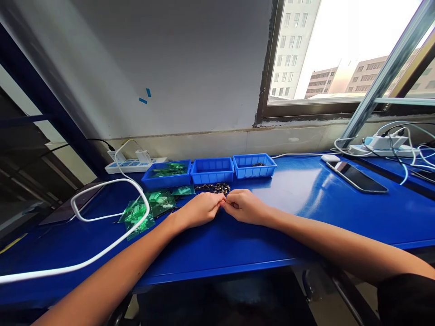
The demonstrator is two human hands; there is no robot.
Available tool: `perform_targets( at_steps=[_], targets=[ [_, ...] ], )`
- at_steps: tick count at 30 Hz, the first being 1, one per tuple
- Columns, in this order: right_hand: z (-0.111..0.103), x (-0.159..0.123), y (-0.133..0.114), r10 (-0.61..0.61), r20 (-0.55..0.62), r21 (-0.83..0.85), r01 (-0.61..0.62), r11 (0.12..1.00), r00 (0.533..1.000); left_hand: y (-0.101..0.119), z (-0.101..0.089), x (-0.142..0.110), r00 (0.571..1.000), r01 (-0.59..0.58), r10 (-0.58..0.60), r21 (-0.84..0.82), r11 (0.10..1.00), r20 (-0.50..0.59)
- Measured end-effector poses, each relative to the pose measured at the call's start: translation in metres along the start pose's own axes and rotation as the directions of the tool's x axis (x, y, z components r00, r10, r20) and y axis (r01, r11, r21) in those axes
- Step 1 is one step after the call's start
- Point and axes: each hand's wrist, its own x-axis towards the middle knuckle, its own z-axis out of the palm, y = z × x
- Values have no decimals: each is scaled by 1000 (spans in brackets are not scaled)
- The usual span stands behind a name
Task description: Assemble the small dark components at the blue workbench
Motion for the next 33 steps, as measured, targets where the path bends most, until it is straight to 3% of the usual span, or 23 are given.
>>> perform_targets(
  at_steps=[5, 18, 24, 29, 33],
  targets=[
    [0, 2, 0, -30, 8, 37, 30, 999, 1000, 2, 3, 1, 1000, -8, 4, 118, 993, 31],
    [-1, 0, -1, -57, 143, -5, 58, 998, 988, 1, 3, 1, 999, -17, 14, 80, 997, 37],
    [-1, 0, -2, -70, 132, -14, 72, 997, 989, 1, -5, -2, 1000, -4, 2, 76, 997, 26],
    [-4, -1, -3, 82, 14, -38, -81, 996, 997, 0, -11, -4, 999, 38, -42, 107, 994, 31],
    [-7, -1, -3, 142, 80, -58, -138, 989, 987, 1, -11, -3, 997, 61, -68, 140, 988, 46]
  ],
)
